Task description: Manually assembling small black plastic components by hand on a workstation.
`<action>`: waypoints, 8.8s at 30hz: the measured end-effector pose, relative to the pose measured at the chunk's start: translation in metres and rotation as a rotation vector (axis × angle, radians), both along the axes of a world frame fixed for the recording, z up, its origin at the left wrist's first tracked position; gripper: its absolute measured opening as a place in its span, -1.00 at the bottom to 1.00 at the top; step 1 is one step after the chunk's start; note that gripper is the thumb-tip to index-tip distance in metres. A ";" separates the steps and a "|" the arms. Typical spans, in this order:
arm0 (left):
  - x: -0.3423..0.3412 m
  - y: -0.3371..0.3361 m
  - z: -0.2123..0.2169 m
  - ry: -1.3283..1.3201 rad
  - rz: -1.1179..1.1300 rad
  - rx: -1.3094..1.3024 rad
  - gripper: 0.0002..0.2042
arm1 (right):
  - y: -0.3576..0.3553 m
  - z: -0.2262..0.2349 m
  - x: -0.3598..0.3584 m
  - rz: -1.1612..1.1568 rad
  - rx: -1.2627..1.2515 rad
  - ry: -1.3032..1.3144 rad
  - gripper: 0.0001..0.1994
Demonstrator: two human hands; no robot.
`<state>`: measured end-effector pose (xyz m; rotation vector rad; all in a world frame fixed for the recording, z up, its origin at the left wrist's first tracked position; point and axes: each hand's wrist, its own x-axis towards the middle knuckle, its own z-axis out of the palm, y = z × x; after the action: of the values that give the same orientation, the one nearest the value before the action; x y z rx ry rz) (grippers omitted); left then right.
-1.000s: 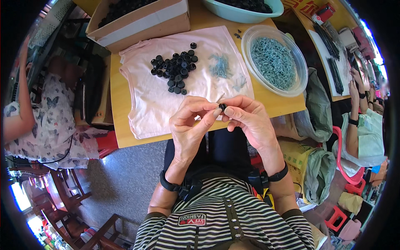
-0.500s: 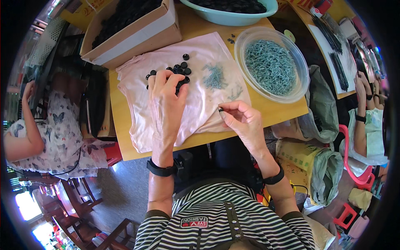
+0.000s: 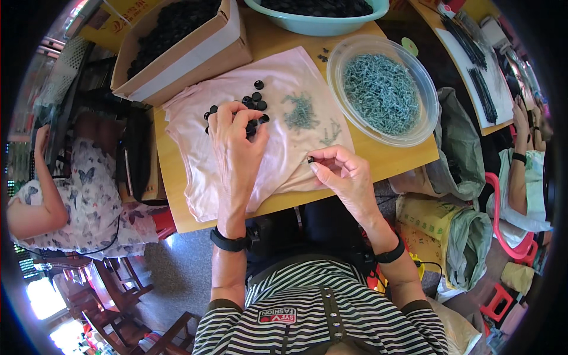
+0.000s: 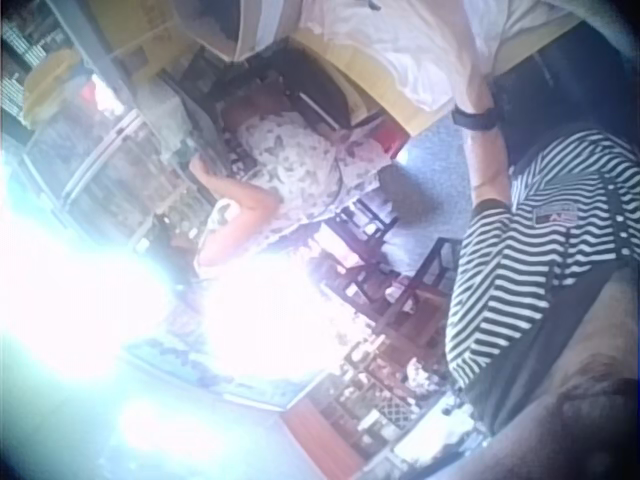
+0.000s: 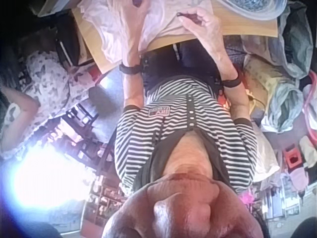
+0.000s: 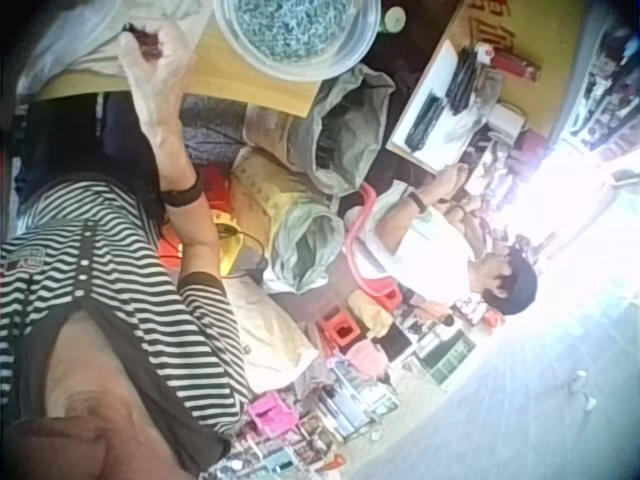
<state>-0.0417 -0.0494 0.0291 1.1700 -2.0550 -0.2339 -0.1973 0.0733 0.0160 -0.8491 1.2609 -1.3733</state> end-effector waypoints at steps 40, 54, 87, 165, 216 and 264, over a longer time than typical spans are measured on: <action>0.023 0.106 0.023 1.189 -0.420 0.787 -0.75 | 0.021 0.050 0.006 0.184 -0.091 -0.594 -0.74; 0.025 0.106 0.022 1.241 -0.444 0.818 -0.76 | 0.021 0.059 0.009 0.146 -0.110 -0.571 -0.73; 0.019 0.113 0.023 1.271 -0.445 0.795 -0.74 | 0.031 0.079 0.030 -0.075 -0.384 0.583 -0.81; 0.049 0.046 -0.032 0.839 0.070 0.442 -0.75 | -0.155 0.073 -0.012 0.093 -0.376 1.035 -0.80; 0.058 0.021 -0.020 0.440 -0.028 0.385 -0.67 | -0.168 0.027 0.070 0.308 -0.325 1.359 -0.88; -0.017 0.054 0.006 0.181 -0.078 0.250 -0.93 | -0.026 0.030 -0.008 -0.024 -0.215 0.911 -0.89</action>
<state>-0.0590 0.0043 0.0349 1.1691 -1.9529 -0.6267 -0.2049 0.0474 0.0460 -1.7293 1.8051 -1.1703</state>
